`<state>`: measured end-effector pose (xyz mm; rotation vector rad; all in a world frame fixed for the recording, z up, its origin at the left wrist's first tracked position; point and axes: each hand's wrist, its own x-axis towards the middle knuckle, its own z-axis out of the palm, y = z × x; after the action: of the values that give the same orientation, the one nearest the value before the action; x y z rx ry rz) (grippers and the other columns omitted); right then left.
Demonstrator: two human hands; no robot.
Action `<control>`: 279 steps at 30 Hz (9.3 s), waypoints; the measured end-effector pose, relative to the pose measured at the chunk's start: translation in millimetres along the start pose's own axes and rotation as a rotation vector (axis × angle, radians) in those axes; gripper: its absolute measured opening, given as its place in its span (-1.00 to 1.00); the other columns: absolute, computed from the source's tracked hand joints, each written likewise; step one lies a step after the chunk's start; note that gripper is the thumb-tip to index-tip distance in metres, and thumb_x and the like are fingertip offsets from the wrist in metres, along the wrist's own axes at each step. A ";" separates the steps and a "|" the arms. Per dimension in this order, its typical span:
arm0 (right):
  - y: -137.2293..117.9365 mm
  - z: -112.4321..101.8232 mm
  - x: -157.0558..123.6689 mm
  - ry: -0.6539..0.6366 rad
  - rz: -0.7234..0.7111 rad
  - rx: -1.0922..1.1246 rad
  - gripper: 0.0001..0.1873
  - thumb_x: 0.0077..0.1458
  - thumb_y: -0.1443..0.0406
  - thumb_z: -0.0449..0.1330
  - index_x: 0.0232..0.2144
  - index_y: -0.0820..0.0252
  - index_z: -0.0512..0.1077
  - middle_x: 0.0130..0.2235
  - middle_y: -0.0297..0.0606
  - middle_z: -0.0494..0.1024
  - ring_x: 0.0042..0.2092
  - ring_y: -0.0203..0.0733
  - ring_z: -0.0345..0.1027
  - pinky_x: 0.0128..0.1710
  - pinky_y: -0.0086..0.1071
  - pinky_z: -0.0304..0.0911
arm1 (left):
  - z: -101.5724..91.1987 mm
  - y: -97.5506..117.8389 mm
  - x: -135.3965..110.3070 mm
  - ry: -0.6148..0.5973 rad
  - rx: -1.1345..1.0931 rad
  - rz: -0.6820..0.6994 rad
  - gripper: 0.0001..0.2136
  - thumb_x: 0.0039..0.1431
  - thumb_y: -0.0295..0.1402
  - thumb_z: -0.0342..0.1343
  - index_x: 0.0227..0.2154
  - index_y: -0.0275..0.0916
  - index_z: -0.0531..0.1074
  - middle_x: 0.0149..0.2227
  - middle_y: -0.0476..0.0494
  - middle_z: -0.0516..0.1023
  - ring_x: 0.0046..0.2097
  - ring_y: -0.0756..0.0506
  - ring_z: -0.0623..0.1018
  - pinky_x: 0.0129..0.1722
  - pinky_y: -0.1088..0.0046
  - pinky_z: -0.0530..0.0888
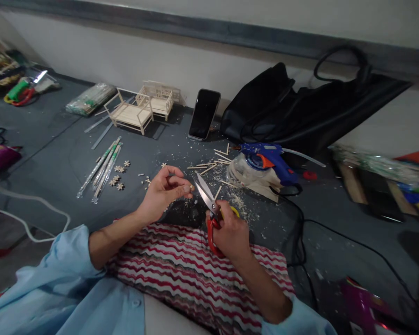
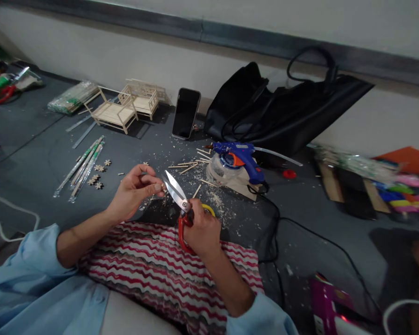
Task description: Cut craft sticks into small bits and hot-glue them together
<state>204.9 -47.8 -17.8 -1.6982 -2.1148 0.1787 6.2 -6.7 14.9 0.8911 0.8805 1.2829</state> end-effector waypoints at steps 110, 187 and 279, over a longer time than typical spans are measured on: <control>-13.0 -5.1 -1.0 -0.126 -0.028 -0.230 -0.81 -0.05 0.33 0.09 -0.29 0.11 0.37 -0.56 -0.34 0.48 -0.50 -0.21 0.32 -0.47 -0.40 -0.06 | -9.7 10.8 3.4 -0.103 0.175 -0.003 -0.44 -0.11 -0.49 0.33 0.02 -0.26 0.34 -0.42 0.00 0.55 -0.39 0.01 0.52 -0.35 0.50 0.46; -0.7 -1.6 5.1 0.019 0.177 0.189 -0.61 0.13 -0.01 0.09 -0.17 0.13 0.39 -0.50 -0.35 0.48 -0.49 -0.20 0.34 -0.42 -0.39 0.17 | -42.9 -6.0 29.6 -0.311 1.285 0.484 -0.85 0.17 -0.49 0.05 -0.27 -0.30 0.51 -0.27 -0.18 0.54 -0.23 -0.07 0.51 -0.19 0.39 0.45; 3.7 -1.6 0.0 0.032 0.085 0.146 -0.76 -0.02 0.35 0.06 -0.23 0.13 0.31 -0.56 -0.45 0.38 -0.56 -0.26 0.28 -0.50 -0.44 0.10 | -4.0 0.1 0.9 -0.147 -0.050 -0.021 -0.73 0.02 -0.44 0.31 -0.36 -0.25 0.27 -0.41 -0.01 0.55 -0.31 -0.02 0.58 -0.31 0.48 0.51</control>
<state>208.8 -47.1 -17.7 -1.6945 -1.9568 0.3207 2.6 -5.5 13.3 0.9222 0.7380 1.2002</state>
